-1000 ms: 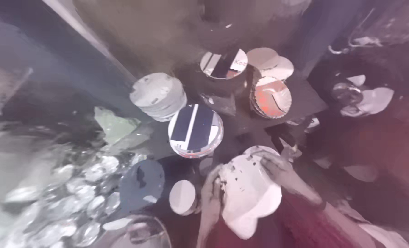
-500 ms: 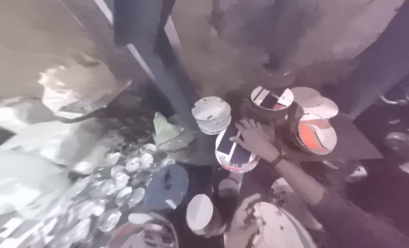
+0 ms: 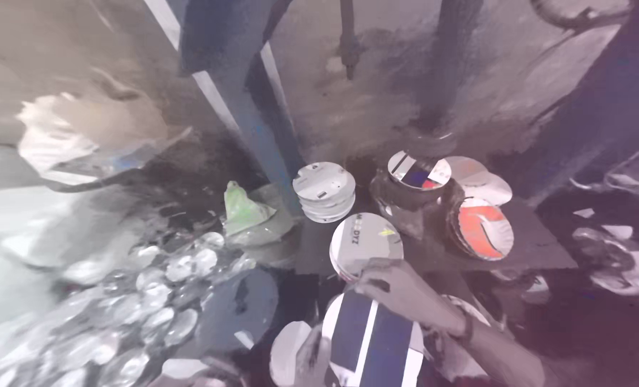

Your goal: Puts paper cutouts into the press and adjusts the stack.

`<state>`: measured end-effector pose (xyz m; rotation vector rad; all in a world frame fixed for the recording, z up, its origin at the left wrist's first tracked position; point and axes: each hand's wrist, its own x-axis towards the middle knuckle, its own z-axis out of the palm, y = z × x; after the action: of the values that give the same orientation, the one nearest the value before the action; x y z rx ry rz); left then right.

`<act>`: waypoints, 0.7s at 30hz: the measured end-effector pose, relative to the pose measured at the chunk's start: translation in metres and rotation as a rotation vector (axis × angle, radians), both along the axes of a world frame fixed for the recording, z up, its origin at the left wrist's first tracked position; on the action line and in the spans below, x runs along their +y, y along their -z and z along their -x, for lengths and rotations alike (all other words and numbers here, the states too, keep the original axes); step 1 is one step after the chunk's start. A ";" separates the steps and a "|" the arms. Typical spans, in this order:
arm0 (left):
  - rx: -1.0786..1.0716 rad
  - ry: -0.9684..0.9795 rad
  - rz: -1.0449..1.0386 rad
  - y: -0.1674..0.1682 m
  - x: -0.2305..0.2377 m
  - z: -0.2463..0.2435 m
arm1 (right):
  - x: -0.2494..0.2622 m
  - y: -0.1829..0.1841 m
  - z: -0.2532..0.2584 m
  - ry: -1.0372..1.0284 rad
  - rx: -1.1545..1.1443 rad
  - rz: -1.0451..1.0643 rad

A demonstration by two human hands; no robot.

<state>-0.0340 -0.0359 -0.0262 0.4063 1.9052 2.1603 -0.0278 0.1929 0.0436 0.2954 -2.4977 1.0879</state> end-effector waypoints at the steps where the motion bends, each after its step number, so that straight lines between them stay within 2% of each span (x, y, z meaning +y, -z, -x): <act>1: -0.014 -0.042 0.002 -0.002 0.005 -0.002 | 0.002 -0.001 0.009 0.083 0.017 -0.050; 3: -0.062 -0.135 -0.033 -0.005 0.006 -0.005 | 0.022 0.000 0.040 0.245 -0.034 -0.198; 5: -0.013 -0.226 -0.072 0.004 -0.003 -0.005 | 0.047 0.010 0.072 0.333 -0.197 -0.395; 8: 0.181 -0.225 -0.013 0.017 -0.030 0.011 | 0.055 0.011 0.095 0.335 -0.227 -0.408; 10: 0.227 -0.239 -0.057 0.025 -0.044 0.020 | 0.057 -0.004 0.090 0.387 -0.121 -0.201; 12: 0.254 -0.229 -0.113 0.039 -0.053 0.027 | 0.067 -0.005 0.083 0.394 0.112 0.207; 14: 0.198 -0.218 -0.124 0.024 -0.043 0.022 | 0.067 -0.016 0.066 0.214 0.048 0.596; 15: 0.151 -0.213 -0.126 0.016 -0.034 0.018 | 0.060 -0.020 0.053 0.108 -0.031 0.622; 16: 0.115 -0.203 -0.131 0.010 -0.022 0.016 | 0.048 -0.022 0.041 0.021 -0.094 0.519; 18: 0.033 -0.172 -0.151 0.007 0.000 0.012 | 0.017 -0.018 0.020 -0.088 -0.124 0.175; 19: -0.017 -0.175 -0.156 0.005 0.010 0.009 | 0.004 -0.015 0.015 -0.102 -0.115 0.039; 21: -0.024 -0.173 -0.094 0.001 0.023 0.003 | -0.001 -0.013 0.020 -0.009 -0.103 -0.098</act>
<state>-0.0371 -0.0127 -0.0271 0.2383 1.8940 2.3593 -0.0474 0.1915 0.0565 0.2850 -2.6487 1.0092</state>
